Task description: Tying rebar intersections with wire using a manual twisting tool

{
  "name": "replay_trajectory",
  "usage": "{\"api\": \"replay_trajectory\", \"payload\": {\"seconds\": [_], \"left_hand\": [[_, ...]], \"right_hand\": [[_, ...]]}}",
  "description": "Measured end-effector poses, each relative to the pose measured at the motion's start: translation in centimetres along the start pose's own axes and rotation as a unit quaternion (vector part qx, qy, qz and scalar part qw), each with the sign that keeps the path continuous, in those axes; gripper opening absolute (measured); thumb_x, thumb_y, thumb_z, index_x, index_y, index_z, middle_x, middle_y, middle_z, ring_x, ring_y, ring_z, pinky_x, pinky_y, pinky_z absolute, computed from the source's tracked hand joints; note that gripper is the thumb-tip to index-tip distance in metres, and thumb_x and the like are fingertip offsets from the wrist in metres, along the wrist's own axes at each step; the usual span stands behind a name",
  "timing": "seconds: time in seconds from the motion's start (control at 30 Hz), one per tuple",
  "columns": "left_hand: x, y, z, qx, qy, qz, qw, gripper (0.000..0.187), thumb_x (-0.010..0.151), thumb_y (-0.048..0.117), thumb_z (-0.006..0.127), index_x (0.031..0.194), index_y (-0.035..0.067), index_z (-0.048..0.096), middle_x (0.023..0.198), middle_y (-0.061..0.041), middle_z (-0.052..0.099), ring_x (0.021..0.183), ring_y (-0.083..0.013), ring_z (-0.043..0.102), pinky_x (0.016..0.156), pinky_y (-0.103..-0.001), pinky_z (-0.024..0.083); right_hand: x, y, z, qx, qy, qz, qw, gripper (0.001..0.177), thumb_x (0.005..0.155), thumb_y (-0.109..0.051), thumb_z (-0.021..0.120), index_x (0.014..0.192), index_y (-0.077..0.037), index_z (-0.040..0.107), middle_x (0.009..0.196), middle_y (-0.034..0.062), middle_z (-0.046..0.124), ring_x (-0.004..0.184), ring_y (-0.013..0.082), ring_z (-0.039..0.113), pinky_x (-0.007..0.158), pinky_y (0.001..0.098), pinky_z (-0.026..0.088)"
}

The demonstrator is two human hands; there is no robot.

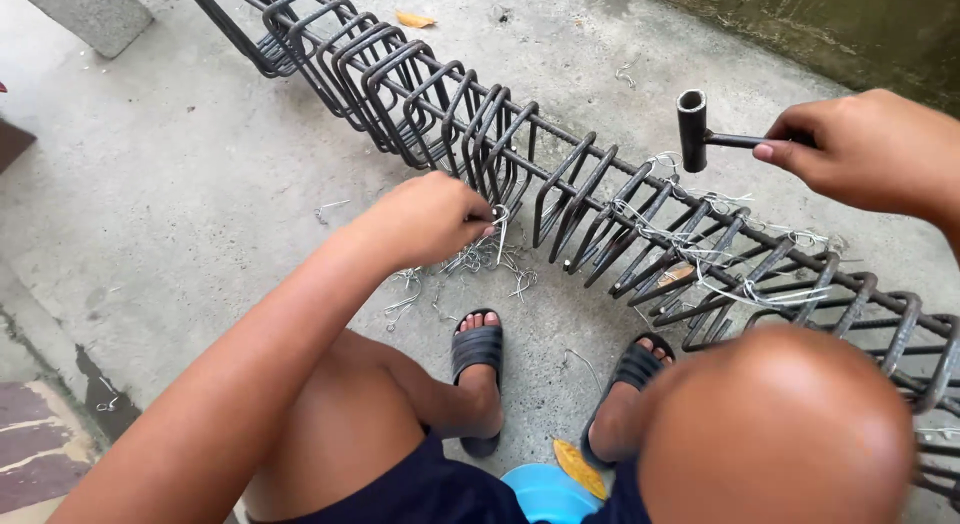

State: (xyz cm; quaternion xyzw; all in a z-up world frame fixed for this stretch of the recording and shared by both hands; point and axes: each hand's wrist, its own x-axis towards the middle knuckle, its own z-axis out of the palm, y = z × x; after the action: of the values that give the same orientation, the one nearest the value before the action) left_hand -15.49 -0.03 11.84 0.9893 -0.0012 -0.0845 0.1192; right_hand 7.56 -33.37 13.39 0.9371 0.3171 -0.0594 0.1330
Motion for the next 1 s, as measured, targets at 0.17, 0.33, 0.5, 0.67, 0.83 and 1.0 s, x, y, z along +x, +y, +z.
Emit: {"api": "replay_trajectory", "payload": {"seconds": [0.17,0.33,0.5,0.67,0.83,1.0], "left_hand": [[0.2,1.2,-1.5,0.069,0.020,0.028,0.997,0.021,0.087,0.023,0.064,0.094,0.012,0.081,0.082,-0.012,0.076,0.073,-0.0376,0.070,0.069,-0.047,0.057],[-0.5,2.7,-4.2,0.089,0.041,0.025,0.995,0.020,0.089,0.025,0.066,0.094,0.011,0.080,0.086,-0.011,0.076,0.079,-0.0383,0.070,0.074,-0.048,0.057],[-1.9,4.8,-4.7,0.106,0.014,-0.002,0.994,0.023,0.090,0.027,0.064,0.098,0.012,0.080,0.088,-0.012,0.076,0.077,-0.0374,0.071,0.074,-0.048,0.058],[-0.1,5.5,-4.6,0.137,0.004,-0.012,0.990,0.024,0.092,0.031,0.066,0.098,0.013,0.079,0.088,-0.013,0.075,0.075,-0.0382,0.071,0.072,-0.049,0.059],[-0.1,6.2,-4.1,0.093,0.031,0.008,0.995,0.020,0.093,0.024,0.063,0.100,0.013,0.079,0.091,-0.011,0.077,0.078,-0.0370,0.072,0.075,-0.049,0.059],[1.4,5.3,-2.5,-0.046,0.125,0.073,0.988,0.021,0.089,0.019,0.068,0.098,0.005,0.080,0.090,-0.007,0.079,0.074,-0.0281,0.072,0.073,-0.040,0.057]], "right_hand": [[-1.0,2.3,0.3,-0.053,0.050,-0.024,0.997,0.031,0.108,-0.051,0.055,0.112,-0.029,0.077,0.073,-0.0071,0.083,0.051,0.0107,0.076,0.050,0.0215,0.055],[-2.0,4.5,0.9,0.172,0.180,-0.072,0.966,0.016,0.105,-0.013,0.077,0.104,0.002,0.079,0.066,0.0159,0.072,0.044,0.0244,0.060,0.042,0.0332,0.045],[-3.4,5.1,2.0,0.245,0.186,-0.100,0.946,0.013,0.103,-0.004,0.076,0.104,0.009,0.076,0.062,0.0199,0.066,0.043,0.0257,0.053,0.041,0.0337,0.039],[-3.4,8.9,7.7,0.389,0.186,-0.102,0.896,0.012,0.105,0.009,0.070,0.110,0.019,0.068,0.070,0.0246,0.061,0.053,0.0270,0.049,0.047,0.0351,0.039],[-4.4,10.4,10.0,0.411,0.168,-0.071,0.893,0.012,0.102,0.005,0.070,0.105,0.017,0.071,0.065,0.0229,0.060,0.052,0.0264,0.049,0.048,0.0351,0.038],[-7.5,4.0,1.9,0.270,0.175,-0.035,0.946,0.019,0.102,-0.010,0.070,0.120,-0.006,0.074,0.067,0.0131,0.071,0.045,0.0251,0.057,0.044,0.0356,0.044]]}}
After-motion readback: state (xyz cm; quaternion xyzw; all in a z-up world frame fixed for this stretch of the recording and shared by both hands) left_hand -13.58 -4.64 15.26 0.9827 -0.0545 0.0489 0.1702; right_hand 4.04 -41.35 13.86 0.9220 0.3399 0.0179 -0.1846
